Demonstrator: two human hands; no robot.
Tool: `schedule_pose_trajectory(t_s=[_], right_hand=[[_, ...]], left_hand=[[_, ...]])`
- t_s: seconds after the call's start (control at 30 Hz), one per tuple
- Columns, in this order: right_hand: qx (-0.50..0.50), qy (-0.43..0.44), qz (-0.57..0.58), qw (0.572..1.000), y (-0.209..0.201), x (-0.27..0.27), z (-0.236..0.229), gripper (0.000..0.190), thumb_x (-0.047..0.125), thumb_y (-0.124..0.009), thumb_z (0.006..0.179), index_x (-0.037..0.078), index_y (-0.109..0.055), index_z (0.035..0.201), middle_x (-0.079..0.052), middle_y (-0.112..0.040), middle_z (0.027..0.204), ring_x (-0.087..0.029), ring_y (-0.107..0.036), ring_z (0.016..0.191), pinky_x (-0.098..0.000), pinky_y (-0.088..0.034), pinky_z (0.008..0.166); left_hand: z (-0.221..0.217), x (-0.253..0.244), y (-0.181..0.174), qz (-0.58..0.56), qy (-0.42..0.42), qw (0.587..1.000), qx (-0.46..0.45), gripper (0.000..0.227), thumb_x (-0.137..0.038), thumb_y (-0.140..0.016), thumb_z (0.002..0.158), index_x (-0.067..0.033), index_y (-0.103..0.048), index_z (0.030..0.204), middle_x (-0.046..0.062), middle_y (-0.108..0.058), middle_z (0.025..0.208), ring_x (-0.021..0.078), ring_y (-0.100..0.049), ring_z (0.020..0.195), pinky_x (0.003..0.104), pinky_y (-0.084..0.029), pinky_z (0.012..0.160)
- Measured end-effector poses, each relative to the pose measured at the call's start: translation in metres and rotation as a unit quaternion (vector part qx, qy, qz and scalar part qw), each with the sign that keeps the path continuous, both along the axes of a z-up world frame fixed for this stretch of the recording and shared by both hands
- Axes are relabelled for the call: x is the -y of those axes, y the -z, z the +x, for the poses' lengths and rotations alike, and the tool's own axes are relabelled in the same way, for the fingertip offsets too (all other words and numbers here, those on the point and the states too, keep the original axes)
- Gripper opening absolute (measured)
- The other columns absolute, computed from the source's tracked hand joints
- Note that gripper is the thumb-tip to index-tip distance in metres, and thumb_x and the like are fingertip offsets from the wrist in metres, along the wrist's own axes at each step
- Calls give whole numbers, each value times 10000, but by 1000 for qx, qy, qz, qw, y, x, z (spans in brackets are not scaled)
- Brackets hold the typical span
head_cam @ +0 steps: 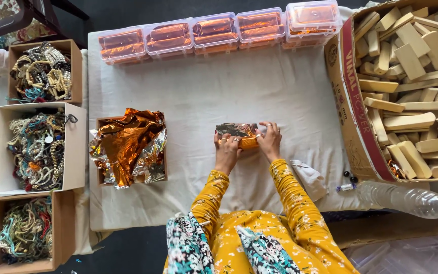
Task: The person wipes wooden blocks with a white cloth, then wraps them individually in foil and places them into an orange tray.
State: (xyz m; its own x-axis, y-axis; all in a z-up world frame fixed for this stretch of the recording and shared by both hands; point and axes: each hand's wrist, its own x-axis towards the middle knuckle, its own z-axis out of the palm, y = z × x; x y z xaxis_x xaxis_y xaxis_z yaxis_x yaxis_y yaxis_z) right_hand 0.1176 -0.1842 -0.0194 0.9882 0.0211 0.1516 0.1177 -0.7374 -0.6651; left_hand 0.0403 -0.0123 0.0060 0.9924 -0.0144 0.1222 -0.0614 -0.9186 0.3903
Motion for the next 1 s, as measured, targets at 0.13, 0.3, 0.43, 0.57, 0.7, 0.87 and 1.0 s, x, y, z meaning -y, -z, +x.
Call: schedule_pose_trajectory(t_s=[0.13, 0.3, 0.43, 0.57, 0.7, 0.87, 1.0], right_hand=[[46, -107, 17, 993, -7, -7, 18, 361, 165, -762, 827, 107, -702, 1179, -116, -644, 1249, -332, -581, 1197, -458, -465, 1039], [-43, -140, -88, 985, -16, -21, 40, 263, 191, -860, 710, 130, -761, 945, -152, -602, 1262, -358, -531, 1185, -478, -449, 983], [-21, -190, -69, 979, -16, -15, 43, 144, 128, -806, 712, 115, -740, 839, -125, -685, 1165, -333, -601, 1129, -430, -522, 964], [-132, -213, 24, 968, -41, -3, 26, 133, 84, -724, 817, 63, -689, 944, -114, -733, 872, -273, -718, 837, -396, -575, 776], [-79, -195, 77, 975, -41, 2, 2, 97, 29, -711, 851, 46, -702, 946, -117, -747, 842, -251, -744, 749, -355, -583, 689], [-41, -197, 41, 979, -42, 5, -22, 181, 67, -718, 859, 123, -782, 1019, -105, -761, 864, -255, -734, 797, -375, -562, 775], [22, -233, -14, 972, -49, 8, -35, 181, 152, -788, 842, 138, -789, 1022, -79, -778, 921, -266, -706, 839, -407, -503, 909]], left_hand=[[7, -3, -5, 5, 7, 1000, -13, 461, -298, -865, 749, -207, -719, 1177, -11, -691, 1101, 240, -538, 1264, 562, -123, 1217], [5, -2, -14, 22, 0, 998, 54, 479, -303, -866, 669, -192, -719, 1112, 34, -655, 1237, 256, -536, 1256, 563, -141, 1175], [-4, -1, -2, 18, 14, 999, 46, 490, -274, -839, 766, -171, -699, 1224, 5, -633, 1171, 239, -545, 1245, 542, -165, 1199], [-7, 0, 8, 16, 15, 998, 57, 457, -256, -817, 813, -173, -671, 1238, 4, -642, 1103, 210, -575, 1191, 529, -178, 1203], [-8, -6, 0, -10, 29, 997, 67, 479, -254, -826, 796, -123, -623, 1209, 2, -661, 1043, 205, -612, 1125, 526, -181, 1205], [-7, -9, -4, 2, 40, 998, 50, 481, -218, -847, 782, -105, -586, 1171, 5, -677, 1010, 208, -637, 1065, 526, -174, 1217], [-3, -9, 6, 0, 37, 998, 58, 528, -206, -856, 751, -103, -576, 1187, 15, -680, 951, 211, -644, 1056, 563, -140, 1215]])
